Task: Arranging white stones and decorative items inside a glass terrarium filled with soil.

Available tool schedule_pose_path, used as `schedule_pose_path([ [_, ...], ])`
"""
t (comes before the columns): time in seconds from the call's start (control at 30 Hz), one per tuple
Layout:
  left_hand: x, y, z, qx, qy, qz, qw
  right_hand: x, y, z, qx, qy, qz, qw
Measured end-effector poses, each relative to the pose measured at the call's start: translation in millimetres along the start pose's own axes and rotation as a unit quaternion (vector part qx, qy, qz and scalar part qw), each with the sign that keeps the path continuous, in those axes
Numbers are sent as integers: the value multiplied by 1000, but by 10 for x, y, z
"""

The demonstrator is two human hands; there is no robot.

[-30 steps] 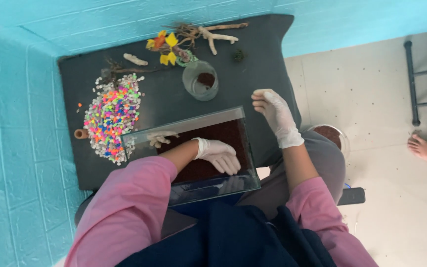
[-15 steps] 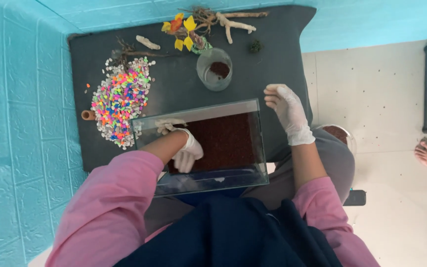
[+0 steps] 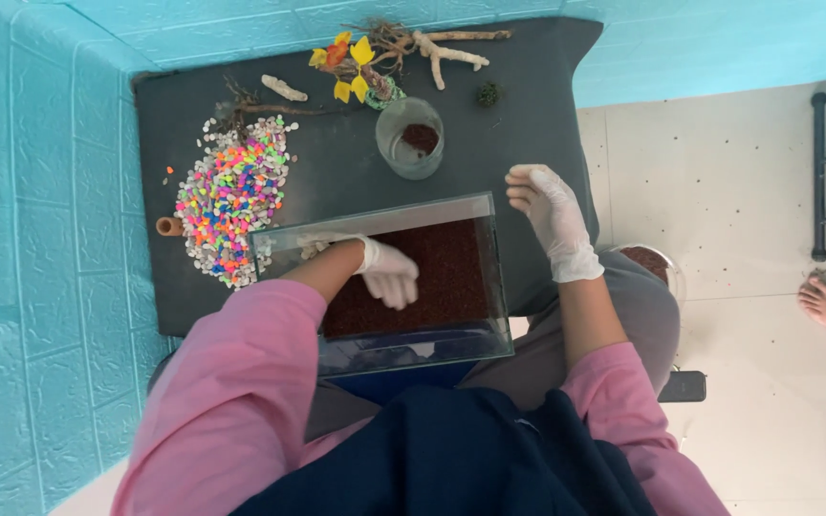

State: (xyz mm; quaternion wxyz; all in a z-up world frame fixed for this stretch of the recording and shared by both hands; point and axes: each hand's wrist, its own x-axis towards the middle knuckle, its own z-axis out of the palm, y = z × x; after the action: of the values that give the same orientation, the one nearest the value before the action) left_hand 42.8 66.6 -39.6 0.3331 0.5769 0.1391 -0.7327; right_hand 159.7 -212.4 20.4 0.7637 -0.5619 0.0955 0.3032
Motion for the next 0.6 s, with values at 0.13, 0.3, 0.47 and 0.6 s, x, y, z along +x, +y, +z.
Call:
schedule_pose_path([
  [0.13, -224, 292, 68, -85, 11, 100, 991, 21, 28, -32, -1, -3, -6, 1000],
  [0.3, -376, 557, 162, -180, 64, 261, 946, 23, 37, -26, -12, 0, -10, 1000],
  [0.47, -282, 554, 184, -232, 64, 322, 915, 0, 11, -14, -20, 1, -10, 1000],
  [0.6, 168, 451, -17, -298, 93, 328, 892, 18, 35, -38, -15, -5, -13, 1000],
])
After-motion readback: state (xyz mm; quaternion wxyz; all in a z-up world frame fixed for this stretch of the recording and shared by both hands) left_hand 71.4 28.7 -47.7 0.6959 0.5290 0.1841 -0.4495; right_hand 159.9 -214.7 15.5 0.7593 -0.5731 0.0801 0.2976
